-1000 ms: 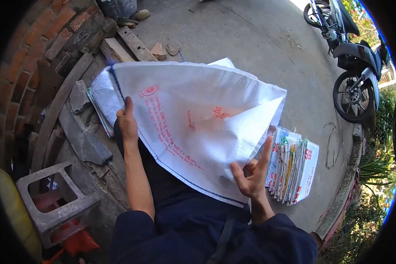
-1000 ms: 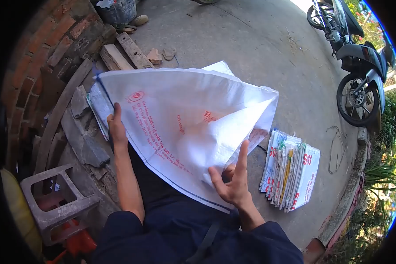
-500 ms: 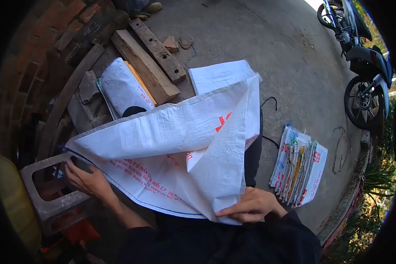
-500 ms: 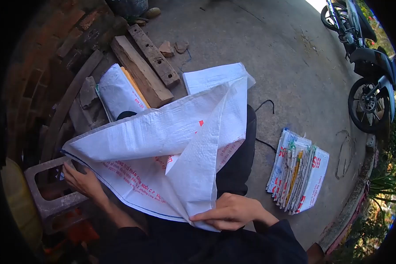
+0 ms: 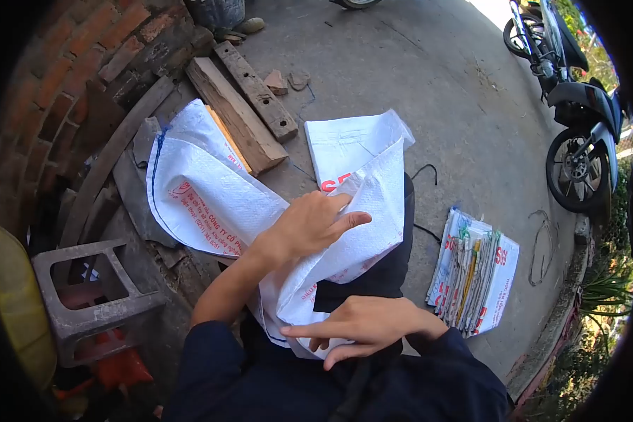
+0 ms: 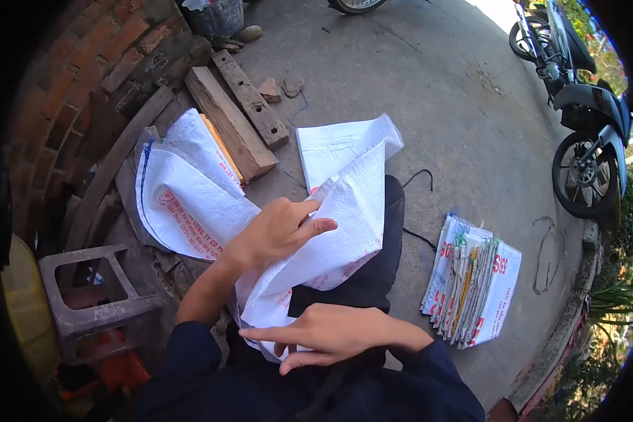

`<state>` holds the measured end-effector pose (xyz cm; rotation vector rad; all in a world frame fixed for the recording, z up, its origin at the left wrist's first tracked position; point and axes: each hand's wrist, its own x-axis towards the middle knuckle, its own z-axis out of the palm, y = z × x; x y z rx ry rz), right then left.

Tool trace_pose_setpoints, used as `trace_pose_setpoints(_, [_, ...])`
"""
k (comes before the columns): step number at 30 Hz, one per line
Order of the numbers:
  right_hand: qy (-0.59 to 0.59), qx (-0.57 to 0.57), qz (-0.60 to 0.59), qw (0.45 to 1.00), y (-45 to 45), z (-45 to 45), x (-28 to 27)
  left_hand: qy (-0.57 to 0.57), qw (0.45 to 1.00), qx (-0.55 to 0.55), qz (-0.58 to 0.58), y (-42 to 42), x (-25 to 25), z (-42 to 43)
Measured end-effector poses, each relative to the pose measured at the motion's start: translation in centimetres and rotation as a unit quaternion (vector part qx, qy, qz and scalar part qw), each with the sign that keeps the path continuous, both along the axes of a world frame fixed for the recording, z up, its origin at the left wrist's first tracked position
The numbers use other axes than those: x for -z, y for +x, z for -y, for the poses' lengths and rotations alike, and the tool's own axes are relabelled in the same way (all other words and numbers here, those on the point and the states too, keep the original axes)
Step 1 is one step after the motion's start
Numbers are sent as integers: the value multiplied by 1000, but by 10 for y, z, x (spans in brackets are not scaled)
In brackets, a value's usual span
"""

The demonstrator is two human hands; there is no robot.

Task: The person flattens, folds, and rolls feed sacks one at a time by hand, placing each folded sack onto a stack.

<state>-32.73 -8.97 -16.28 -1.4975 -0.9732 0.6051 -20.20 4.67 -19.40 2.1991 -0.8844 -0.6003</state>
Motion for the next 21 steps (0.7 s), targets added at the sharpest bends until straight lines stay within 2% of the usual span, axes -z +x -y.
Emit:
trace_pose_setpoints(1, [37,85,-32,995,3,20,-1,12,1000,-2,-23,1,9,0])
trace_pose_setpoints(2, [14,278,-6,960,7,37,-2,-23,998,-2,-58,-1,15,-1])
trace_pose_setpoints(3, [-49,482,87,871,19,46,9,-59,994,-4,-89,-2,21,-3])
trace_pose_setpoints(4, [-143,600,81,783,35,55,17,-123,985,-14,-124,-6,24,-3])
trace_pose_setpoints(5, [-199,598,85,771,51,67,31,-124,985,-13,-122,-9,28,-3])
trace_pose_setpoints(6, [-253,596,89,757,64,76,47,-159,969,-20,-186,-12,31,-3])
trace_pose_setpoints(7, [-239,578,78,776,74,78,57,-194,949,-27,-247,-13,32,-2])
trace_pose_setpoints(9, [-187,548,85,811,89,75,61,-199,952,-28,-233,-17,21,3])
trace_pose_setpoints(11, [-210,408,46,887,104,88,54,-191,943,-12,-272,-20,21,4])
trace_pose_setpoints(12, [-212,354,39,910,111,96,56,-201,923,-11,-328,-21,17,5])
trace_pose_setpoints(13, [-223,324,28,919,115,99,56,-200,923,-10,-328,-18,17,3])
trace_pose_setpoints(14, [-234,295,20,926,117,102,54,-142,916,-11,-374,-13,18,0])
trace_pose_setpoints(16, [-244,303,55,920,116,103,55,-54,906,-5,-419,-6,17,2])
trace_pose_setpoints(17, [-213,321,34,922,115,104,60,-56,906,-4,-419,-7,16,3])
trace_pose_setpoints(19, [-154,348,16,925,110,106,66,-81,958,59,-268,-10,14,4])
trace_pose_setpoints(21, [-118,389,16,914,104,106,69,-80,949,34,-302,-9,4,1])
